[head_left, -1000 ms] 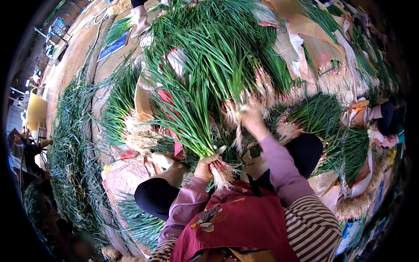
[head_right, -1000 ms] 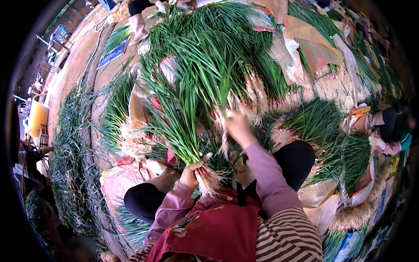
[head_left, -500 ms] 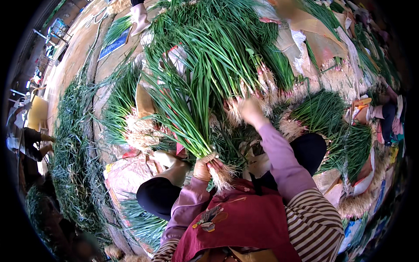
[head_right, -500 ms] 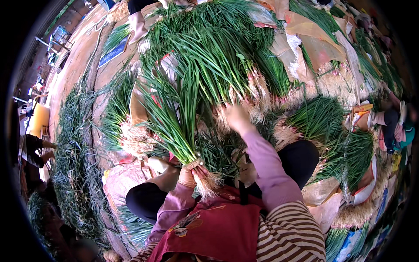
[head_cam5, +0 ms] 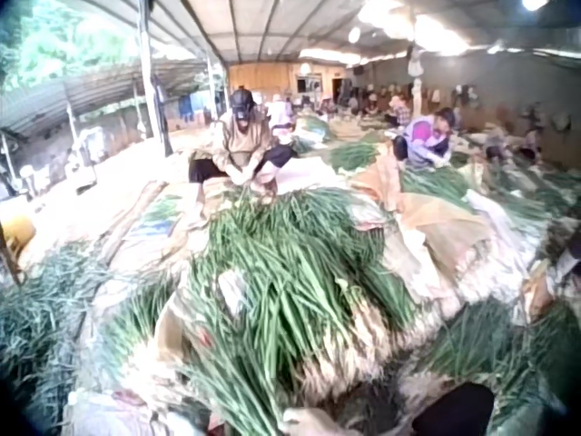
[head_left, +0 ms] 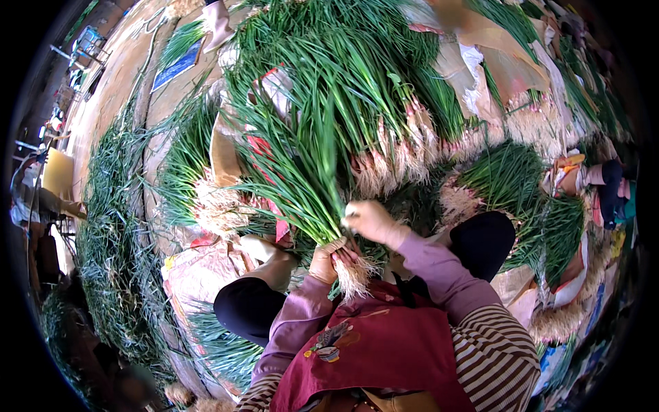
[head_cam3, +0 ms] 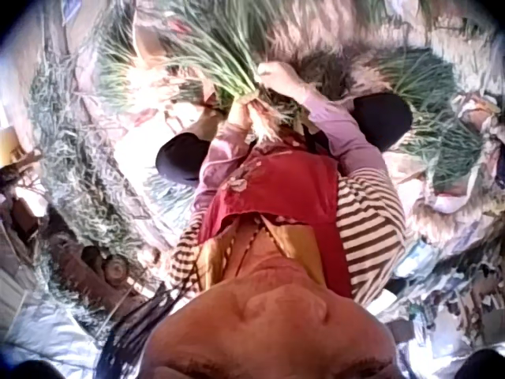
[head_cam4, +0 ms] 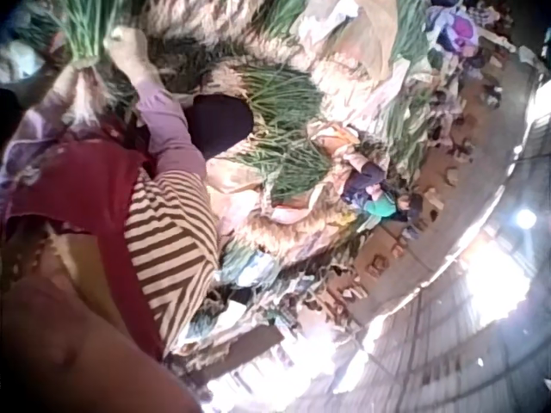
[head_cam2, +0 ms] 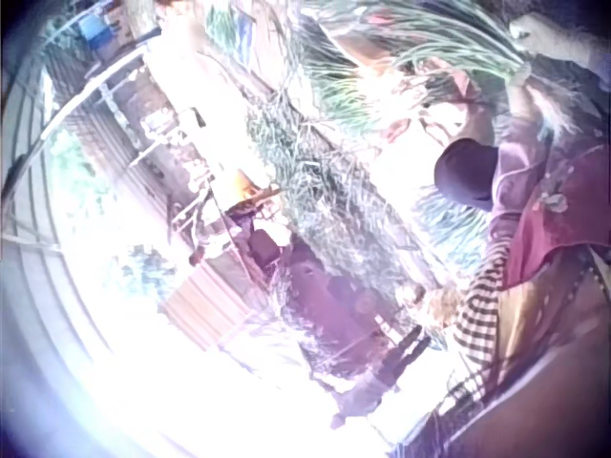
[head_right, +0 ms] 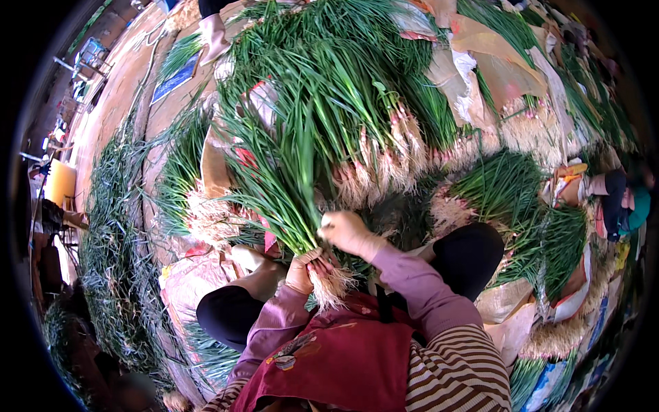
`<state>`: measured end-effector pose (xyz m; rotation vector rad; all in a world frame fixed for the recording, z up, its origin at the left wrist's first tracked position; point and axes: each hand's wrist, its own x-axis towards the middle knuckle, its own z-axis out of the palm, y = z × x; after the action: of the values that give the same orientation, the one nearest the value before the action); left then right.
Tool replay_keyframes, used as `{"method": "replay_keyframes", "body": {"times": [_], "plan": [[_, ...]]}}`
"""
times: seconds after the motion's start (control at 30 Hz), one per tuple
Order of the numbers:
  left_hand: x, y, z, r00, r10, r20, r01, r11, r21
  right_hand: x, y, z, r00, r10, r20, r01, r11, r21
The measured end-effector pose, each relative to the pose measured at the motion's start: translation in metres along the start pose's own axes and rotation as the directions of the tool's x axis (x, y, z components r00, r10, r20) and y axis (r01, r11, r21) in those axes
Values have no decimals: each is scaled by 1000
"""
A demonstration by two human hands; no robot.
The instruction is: The person gathers stalks of green onions by hand, organizes them into a large bundle, and then secures the bundle with a rubber band.
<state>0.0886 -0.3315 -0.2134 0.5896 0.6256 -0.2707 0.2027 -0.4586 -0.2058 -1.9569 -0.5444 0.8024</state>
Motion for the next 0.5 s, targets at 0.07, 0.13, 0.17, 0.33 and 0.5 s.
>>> {"method": "replay_keyframes", "body": {"times": [0.07, 0.13, 0.17, 0.33, 0.5], "plan": [[5, -6, -11, 999, 11, 33, -12, 999, 37, -12, -4, 16, 988, -90, -126, 83, 995, -57], [7, -5, -5, 998, 60, -2, -60, 998, 38, -8, 12, 20, 947, -89, -309, 40, 986, -162], [7, -5, -4, 996, 85, -19, -84, 996, 38, -4, 22, 20, 914, -28, -405, -54, 981, -189], [-5, 4, -9, 999, -21, 30, 18, 995, 99, 12, 8, -77, 919, 360, -162, -395, 846, -358], [-4, 0, 14, 991, 134, 14, -134, 991, 8, 59, 44, -135, 744, 255, -618, -575, 715, -398]]}}
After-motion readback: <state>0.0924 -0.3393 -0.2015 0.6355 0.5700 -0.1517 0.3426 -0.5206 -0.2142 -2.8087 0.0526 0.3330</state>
